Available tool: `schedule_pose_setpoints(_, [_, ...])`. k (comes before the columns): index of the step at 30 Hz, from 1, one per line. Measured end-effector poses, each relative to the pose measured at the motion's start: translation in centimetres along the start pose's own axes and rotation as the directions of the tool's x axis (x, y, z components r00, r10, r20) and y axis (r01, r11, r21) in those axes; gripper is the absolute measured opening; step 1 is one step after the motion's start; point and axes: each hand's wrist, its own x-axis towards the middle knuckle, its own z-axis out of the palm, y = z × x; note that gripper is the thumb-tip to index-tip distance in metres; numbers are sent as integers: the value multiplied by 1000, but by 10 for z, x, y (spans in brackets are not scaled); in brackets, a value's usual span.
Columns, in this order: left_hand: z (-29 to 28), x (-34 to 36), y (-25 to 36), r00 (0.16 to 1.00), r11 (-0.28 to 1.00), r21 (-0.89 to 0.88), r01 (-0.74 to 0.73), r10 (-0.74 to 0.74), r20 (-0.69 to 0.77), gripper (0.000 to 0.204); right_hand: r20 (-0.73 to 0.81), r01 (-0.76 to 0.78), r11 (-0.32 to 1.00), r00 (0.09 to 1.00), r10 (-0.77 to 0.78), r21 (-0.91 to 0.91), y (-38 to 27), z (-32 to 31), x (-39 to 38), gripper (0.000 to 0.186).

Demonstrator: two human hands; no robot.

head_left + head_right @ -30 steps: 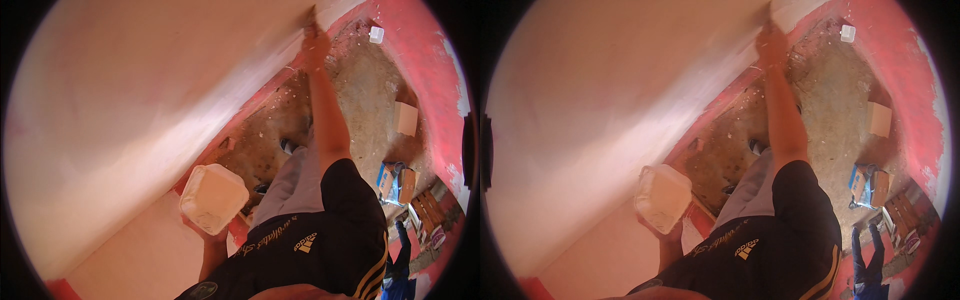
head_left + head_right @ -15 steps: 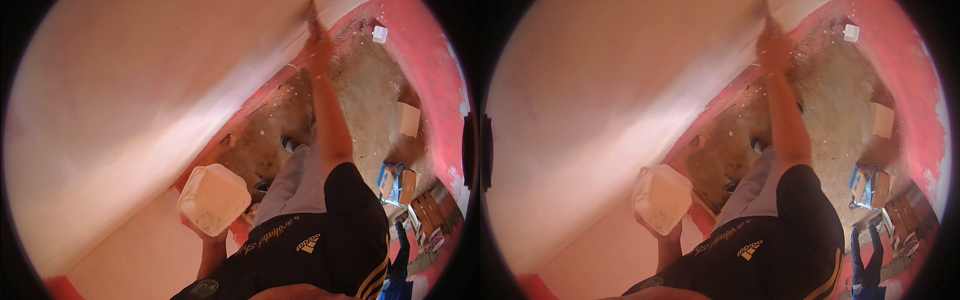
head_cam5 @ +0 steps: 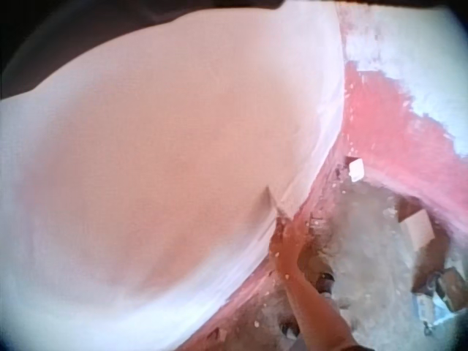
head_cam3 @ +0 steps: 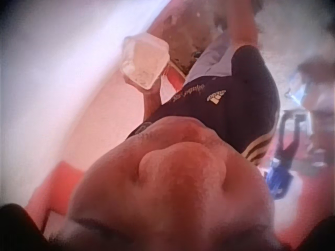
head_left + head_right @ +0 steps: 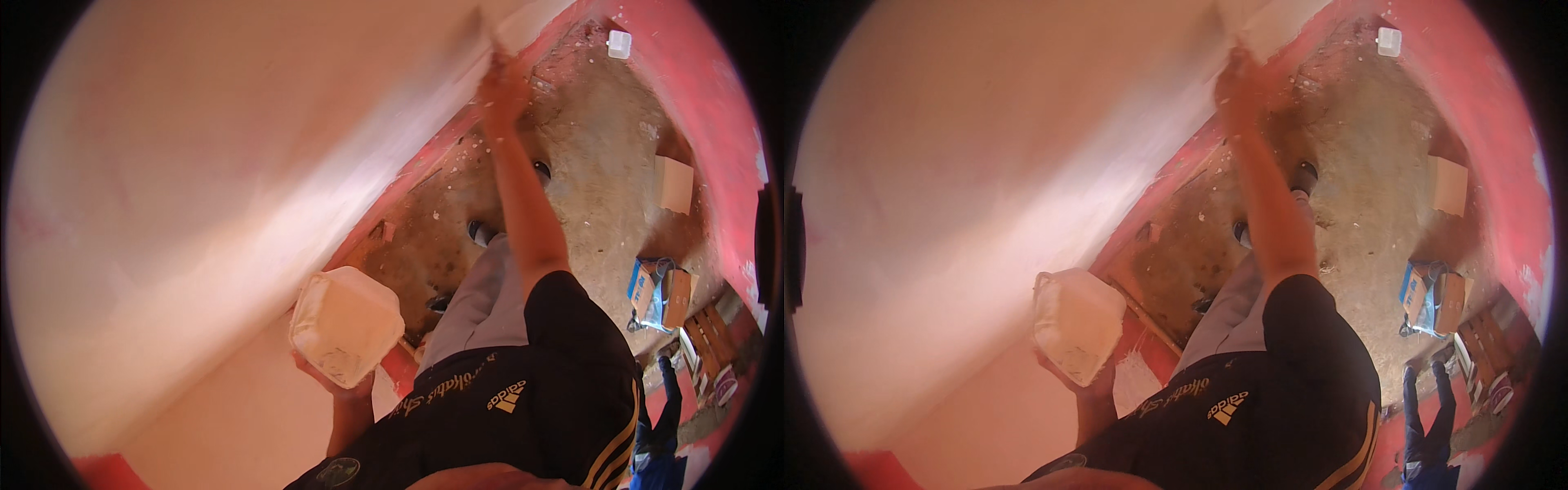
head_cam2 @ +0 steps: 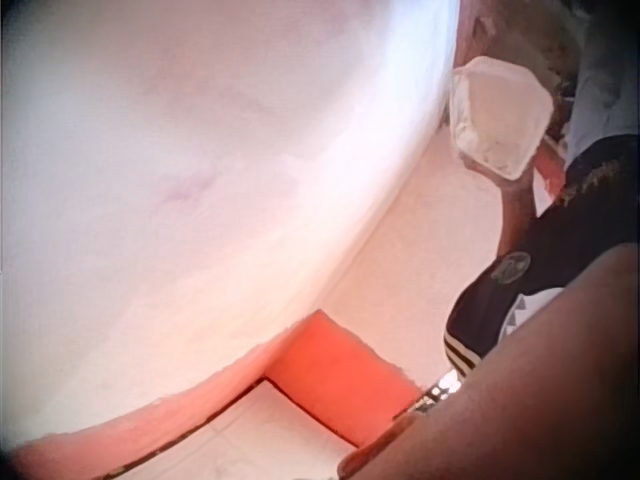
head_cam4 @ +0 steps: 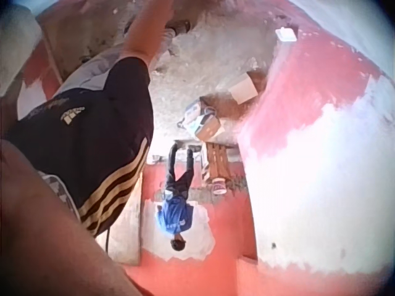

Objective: The person applies plaster to a wall using a trowel, scooping the material from a small container and spreading it across the surface.

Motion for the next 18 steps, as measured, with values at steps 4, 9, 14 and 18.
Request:
schedule_pose_setpoints(4, [13, -3, 3, 973, 967, -208, 145, -178, -150, 72, 249, 78, 974, 959, -131, 211, -14, 38, -89, 34])
schedule_pose_setpoints(9, [21, 3, 6, 994, 994, 4, 108, -108, 16, 73, 361, 241, 916, 925, -117, -320, 123, 14, -142, 27])
schedule_pose_setpoints(14, [-1, 0, -9, 994, 978, 209, 23, -45, 101, 67, -185, -319, 948, 933, 310, -20, 155, 26, 23, 37])
schedule_pose_setpoints(18, [13, 5, -3, 969, 949, -202, 242, -247, -4, 63, -86, -322, 944, 945, 315, -75, 135, 90, -30, 37])
